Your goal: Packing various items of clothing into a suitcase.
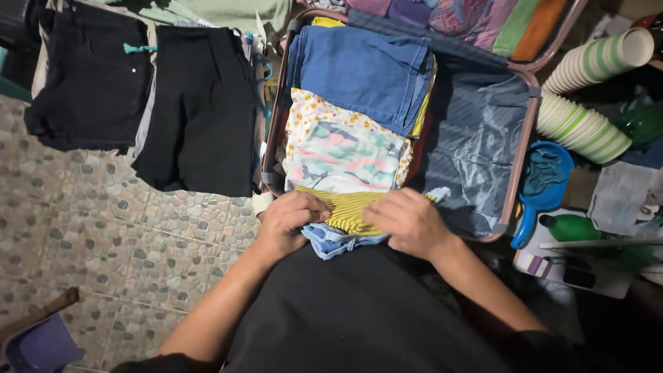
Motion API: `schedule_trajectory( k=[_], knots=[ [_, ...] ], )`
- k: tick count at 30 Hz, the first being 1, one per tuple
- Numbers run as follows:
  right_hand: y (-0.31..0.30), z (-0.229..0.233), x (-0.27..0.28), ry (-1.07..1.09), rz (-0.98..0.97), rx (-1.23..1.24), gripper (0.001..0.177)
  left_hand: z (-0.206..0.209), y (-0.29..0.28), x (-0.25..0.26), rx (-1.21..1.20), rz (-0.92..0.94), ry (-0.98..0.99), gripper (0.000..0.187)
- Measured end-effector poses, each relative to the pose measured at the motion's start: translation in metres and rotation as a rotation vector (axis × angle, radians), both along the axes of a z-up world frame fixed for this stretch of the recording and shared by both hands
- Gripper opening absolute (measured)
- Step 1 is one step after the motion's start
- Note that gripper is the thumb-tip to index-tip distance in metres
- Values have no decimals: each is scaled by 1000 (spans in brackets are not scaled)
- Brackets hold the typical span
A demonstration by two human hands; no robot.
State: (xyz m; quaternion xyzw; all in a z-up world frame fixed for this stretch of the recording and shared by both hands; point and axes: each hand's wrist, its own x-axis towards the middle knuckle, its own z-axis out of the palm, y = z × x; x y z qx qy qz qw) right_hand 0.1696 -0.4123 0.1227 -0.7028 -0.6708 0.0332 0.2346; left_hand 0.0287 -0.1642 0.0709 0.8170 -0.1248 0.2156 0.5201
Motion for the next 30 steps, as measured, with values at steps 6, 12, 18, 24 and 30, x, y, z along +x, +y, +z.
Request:
schedule_trajectory(
  k=[6,12,18,24,30],
  knots=[
    [-8,-3,11,54,-316,-122,62,-10,-2,-2,-27,25,29,21],
    [-23,-21,13,96,-287,-88,63,-29,-4,-10,19,184,127,23],
    [-13,-50,23,32,-563,-45,73,-52,-8,17,-32,403,221,39],
    [-10,-82,25,89,-620,-204,78,-95,26,63,-441,428,775,36],
    [-31,-125,19,346,-768,-77,85,-120,32,65,-457,400,858,43]
  ],
)
